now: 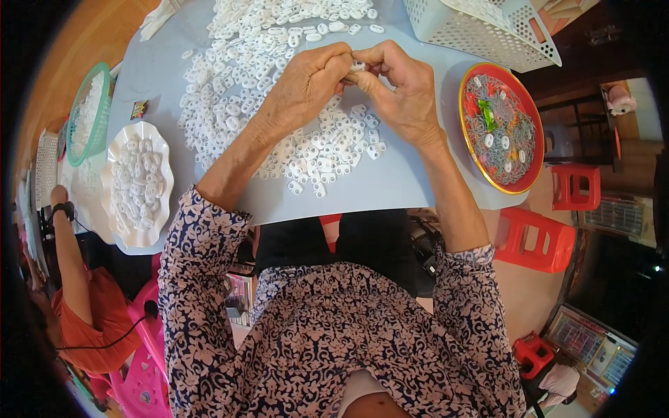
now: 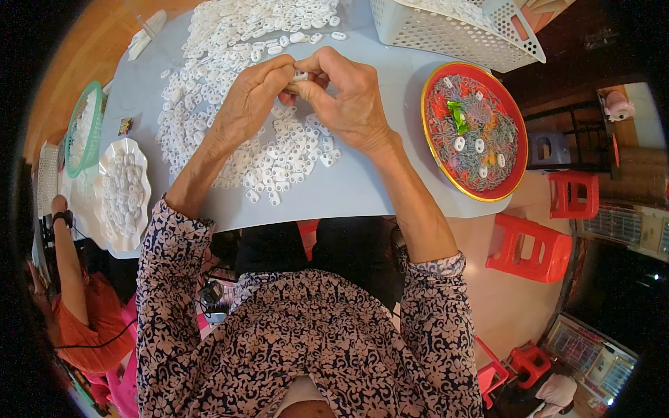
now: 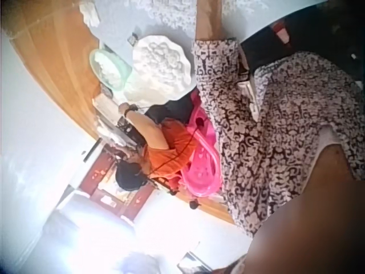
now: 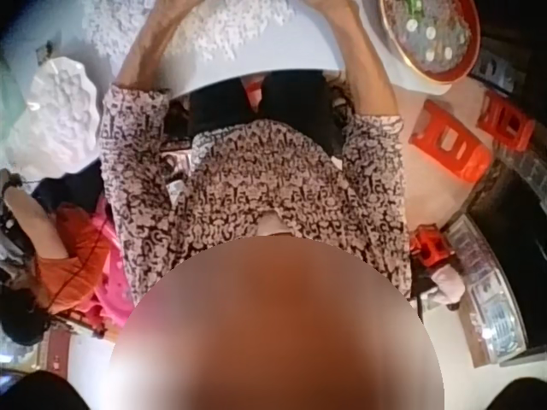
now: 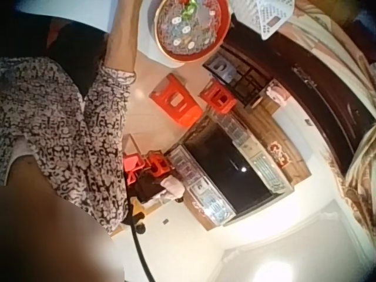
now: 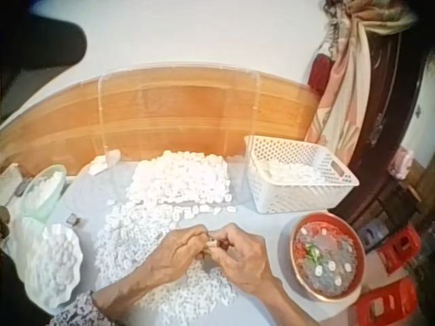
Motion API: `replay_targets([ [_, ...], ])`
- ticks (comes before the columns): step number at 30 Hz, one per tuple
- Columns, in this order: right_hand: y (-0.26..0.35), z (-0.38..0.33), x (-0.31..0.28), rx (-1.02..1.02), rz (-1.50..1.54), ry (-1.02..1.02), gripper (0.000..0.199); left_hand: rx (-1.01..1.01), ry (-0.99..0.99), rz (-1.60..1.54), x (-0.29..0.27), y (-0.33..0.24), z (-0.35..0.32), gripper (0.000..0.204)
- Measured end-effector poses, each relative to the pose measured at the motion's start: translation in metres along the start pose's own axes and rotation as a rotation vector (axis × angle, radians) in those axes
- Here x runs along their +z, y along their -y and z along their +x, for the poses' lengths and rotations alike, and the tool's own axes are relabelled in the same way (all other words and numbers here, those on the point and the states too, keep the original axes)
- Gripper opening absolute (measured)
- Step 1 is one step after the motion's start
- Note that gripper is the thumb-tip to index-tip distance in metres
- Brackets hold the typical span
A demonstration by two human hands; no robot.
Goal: Manually joining small white plastic fastener components together at a workstation table.
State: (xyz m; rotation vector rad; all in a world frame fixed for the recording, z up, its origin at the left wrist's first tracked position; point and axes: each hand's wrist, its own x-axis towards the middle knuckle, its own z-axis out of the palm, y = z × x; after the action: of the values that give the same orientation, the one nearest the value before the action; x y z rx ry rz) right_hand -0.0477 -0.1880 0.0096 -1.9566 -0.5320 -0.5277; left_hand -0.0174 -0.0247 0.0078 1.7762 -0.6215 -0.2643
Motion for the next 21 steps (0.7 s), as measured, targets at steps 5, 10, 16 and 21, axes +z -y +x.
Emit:
replay_targets([
  [5,-0.002,0.001,-0.002,0.007,0.033,-0.002,0.017,0.0,-0.019,-0.054,0.004,0.002,0.003,0.031],
  [10,-0.011,-0.002,0.001,0.15,0.215,0.068,0.011,0.027,-0.007,-0.037,0.001,0.008,0.003,0.031],
  [16,-0.01,0.0,-0.006,0.299,0.34,0.109,0.014,0.099,-0.019,-0.046,0.001,0.006,0.001,0.028],
  [21,-0.006,0.003,0.002,0.311,0.395,-0.044,0.013,0.106,-0.02,-0.024,0.002,0.003,0.003,0.023],
])
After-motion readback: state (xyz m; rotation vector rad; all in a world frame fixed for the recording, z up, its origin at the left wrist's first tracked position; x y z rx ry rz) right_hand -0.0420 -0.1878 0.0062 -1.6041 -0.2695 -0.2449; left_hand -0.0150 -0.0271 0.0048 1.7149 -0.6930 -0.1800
